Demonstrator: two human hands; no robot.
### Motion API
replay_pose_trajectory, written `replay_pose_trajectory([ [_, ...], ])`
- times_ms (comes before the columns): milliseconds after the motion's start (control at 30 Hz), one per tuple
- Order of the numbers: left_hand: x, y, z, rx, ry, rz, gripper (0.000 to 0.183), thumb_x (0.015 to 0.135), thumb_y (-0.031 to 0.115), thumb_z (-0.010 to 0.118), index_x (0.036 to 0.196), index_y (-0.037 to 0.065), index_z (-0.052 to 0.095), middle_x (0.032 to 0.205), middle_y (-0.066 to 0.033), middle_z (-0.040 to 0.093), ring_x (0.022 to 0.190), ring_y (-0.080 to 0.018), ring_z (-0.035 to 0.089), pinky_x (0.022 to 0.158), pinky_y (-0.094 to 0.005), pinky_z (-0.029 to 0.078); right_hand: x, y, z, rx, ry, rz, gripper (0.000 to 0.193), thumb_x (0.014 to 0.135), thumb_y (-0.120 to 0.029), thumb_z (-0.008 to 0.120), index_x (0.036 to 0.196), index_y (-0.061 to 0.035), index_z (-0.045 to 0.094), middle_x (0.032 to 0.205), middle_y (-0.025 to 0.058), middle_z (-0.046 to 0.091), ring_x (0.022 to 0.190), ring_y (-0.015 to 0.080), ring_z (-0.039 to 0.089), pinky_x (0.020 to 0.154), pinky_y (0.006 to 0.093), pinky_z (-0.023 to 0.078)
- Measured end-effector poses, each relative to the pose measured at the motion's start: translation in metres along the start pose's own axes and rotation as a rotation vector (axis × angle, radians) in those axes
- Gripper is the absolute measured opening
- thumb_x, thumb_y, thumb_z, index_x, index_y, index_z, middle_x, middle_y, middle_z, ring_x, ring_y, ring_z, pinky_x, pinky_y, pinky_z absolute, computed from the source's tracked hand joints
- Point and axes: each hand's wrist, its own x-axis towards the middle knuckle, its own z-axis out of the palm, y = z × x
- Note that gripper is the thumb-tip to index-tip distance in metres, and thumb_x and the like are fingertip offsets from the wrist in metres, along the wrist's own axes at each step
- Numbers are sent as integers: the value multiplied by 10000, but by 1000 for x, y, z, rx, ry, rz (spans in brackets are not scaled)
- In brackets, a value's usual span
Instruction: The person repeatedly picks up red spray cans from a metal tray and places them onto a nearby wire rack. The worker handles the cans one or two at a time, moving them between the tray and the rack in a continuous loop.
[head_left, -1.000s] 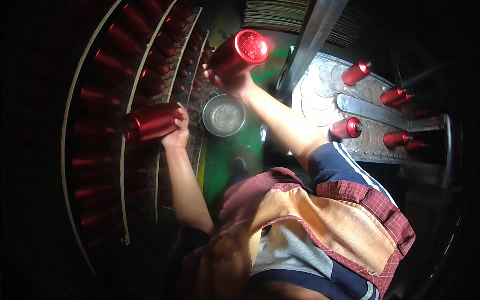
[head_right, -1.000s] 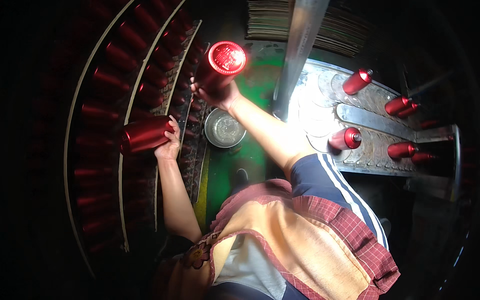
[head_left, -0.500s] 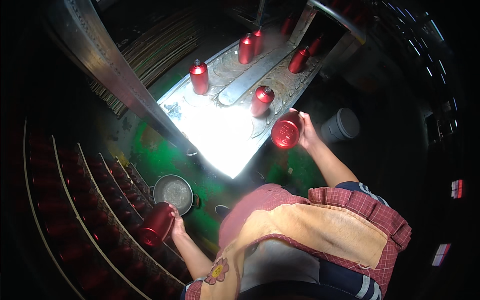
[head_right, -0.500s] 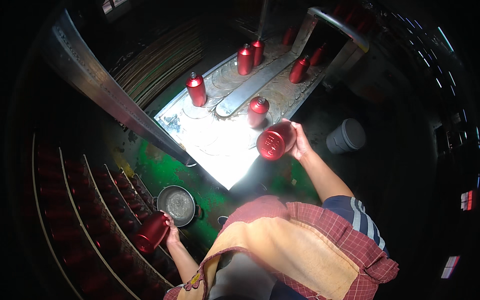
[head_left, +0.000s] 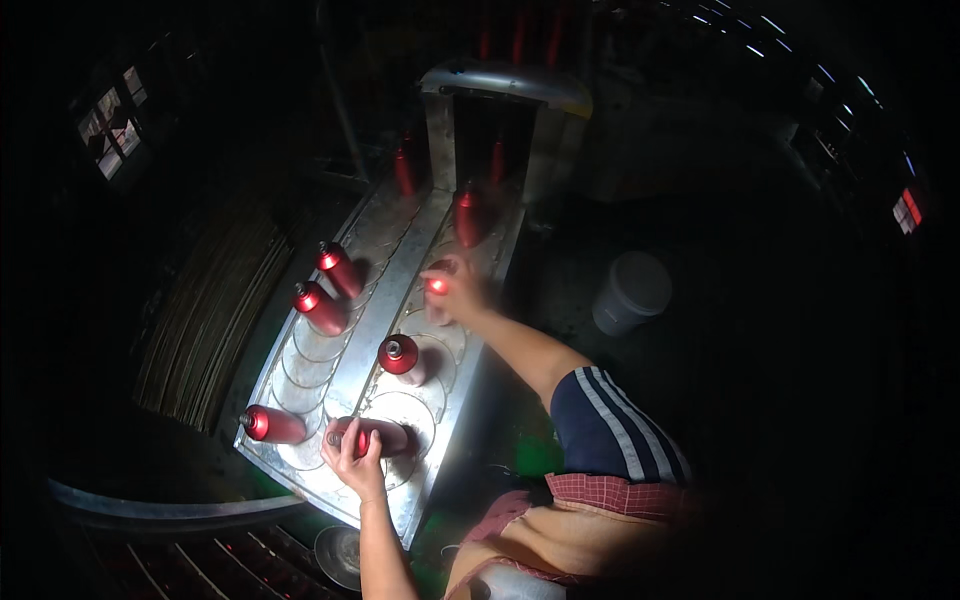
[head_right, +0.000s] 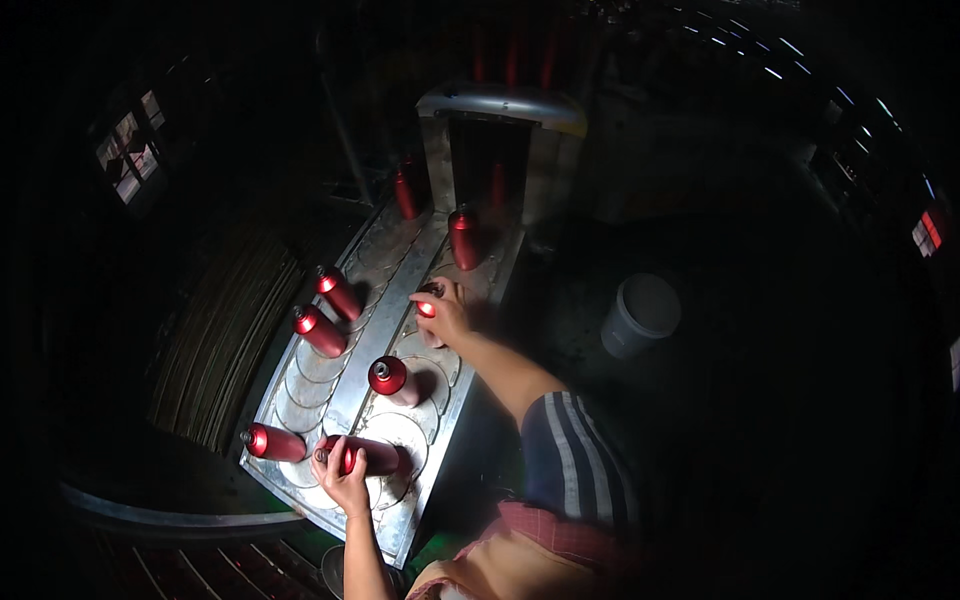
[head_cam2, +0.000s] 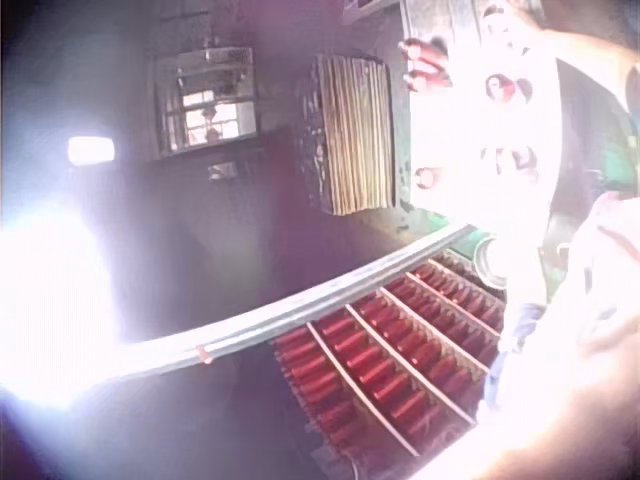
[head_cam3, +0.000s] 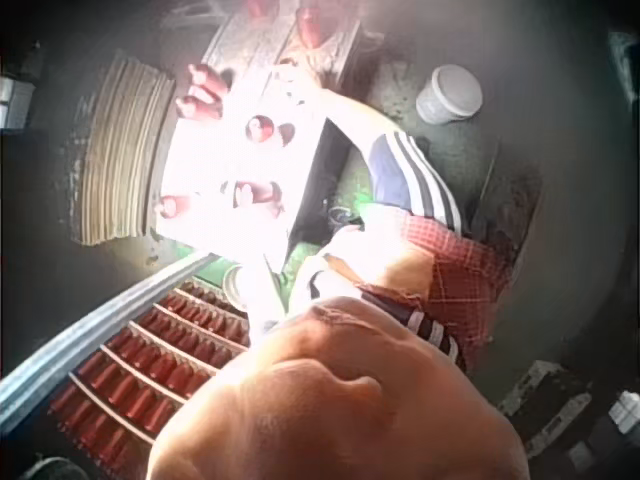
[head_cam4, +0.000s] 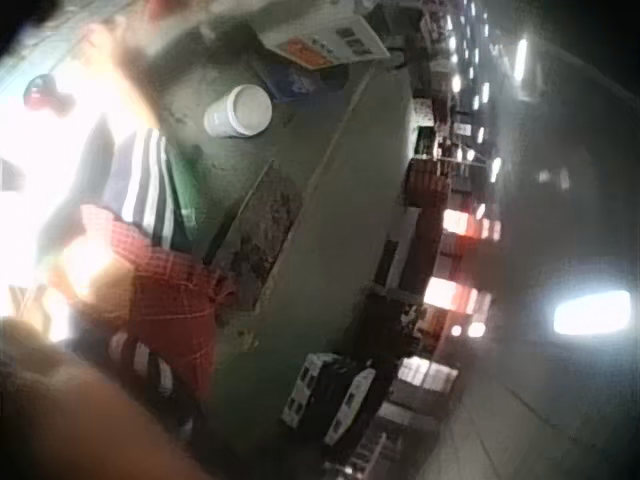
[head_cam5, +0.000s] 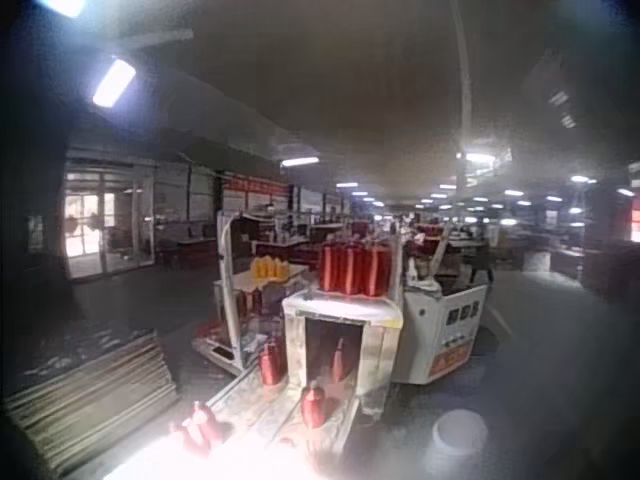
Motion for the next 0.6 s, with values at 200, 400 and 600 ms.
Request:
replay_pose_trajectory([
  [200, 34, 31, 92, 114, -171, 70, 434, 652, 76, 817, 1063, 194, 739, 1368, -132, 523, 1218, -384, 482, 1008, -492, 413, 63, 33, -1, -95, -196, 151, 504, 731, -170, 767, 1201, -336, 698, 1492, 144, 354, 1343, 397, 354, 1083, 440, 420],
  [400, 56, 55, 129, 13, -276, -31, 460, 695, 50, 809, 1111, 241, 765, 1569, -223, 318, 1361, -461, 379, 1116, -507, 351, 88, 69, -16, -90, -71, 180, 430, 791, -184, 738, 1204, -304, 714, 1515, 298, 312, 1387, 469, 273, 1152, 485, 299],
  [600, 38, 53, 80, -386, -202, -142, 361, 819, 46, 739, 1162, 160, 741, 1511, -198, 437, 1363, -337, 459, 1106, -418, 360, 30, 28, -63, 48, 177, 25, 442, 771, -50, 709, 1194, -177, 688, 1322, 144, 535, 1235, 338, 474, 1065, 409, 397],
])
